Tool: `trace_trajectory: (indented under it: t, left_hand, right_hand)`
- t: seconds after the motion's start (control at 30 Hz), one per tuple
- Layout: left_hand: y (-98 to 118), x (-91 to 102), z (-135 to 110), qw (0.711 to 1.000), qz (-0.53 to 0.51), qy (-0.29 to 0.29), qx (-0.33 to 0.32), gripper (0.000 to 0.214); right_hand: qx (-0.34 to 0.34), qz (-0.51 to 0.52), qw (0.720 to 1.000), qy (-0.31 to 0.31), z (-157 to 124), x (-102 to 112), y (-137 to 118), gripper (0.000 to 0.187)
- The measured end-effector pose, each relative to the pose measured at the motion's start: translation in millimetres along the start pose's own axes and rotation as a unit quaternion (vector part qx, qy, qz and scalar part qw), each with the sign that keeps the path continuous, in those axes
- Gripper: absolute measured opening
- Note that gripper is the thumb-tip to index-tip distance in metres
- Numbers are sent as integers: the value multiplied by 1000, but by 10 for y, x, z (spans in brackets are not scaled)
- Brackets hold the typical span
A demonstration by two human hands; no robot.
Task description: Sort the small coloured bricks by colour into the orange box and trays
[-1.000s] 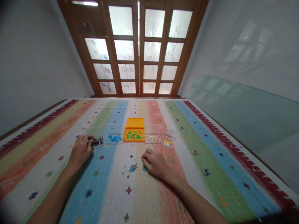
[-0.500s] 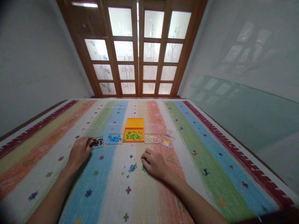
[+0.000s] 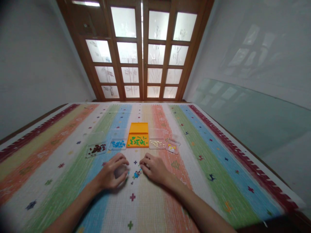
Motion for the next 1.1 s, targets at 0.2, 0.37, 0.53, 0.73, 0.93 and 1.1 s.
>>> trace_trajectory:
  t: [0.2,0.37,0.53,0.73,0.93,1.1]
  left_hand:
    - [50,-246,-63,993,-3,-119,6,15]
    - [35,-269,-75,991,-18,-133,9,18]
    - [19,-250,-67,990,-35,-138,16,24]
    - [-40,-274,-85,986,6,-164,3,28]
    - [-125,-264,-99,981,36,-189,14,29]
    - [-137,-228,-104,984,21,-173,22,24]
  right_hand:
    - [13,-3,1000,4,-6,-73,10,18]
    - [12,-9,1000,-3,5,-122,16,14]
    - [11,-5,1000,-8,36,-78,15,12]
    - [-13,-15,999,37,267,124,234,13]
    - [-41,-54,997,45,716,213,400,13]
    - [-82,-94,992,-12,970,145,420,16]
Point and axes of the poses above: each hand's wrist, its own z-axis towards the middle knuckle, its own x-axis out of the back of the hand, y = z × x, the point moved 4 cm from there along z, towards the middle knuckle, and after that the axes turned 9 degrees about x, right-handed, at the moved point
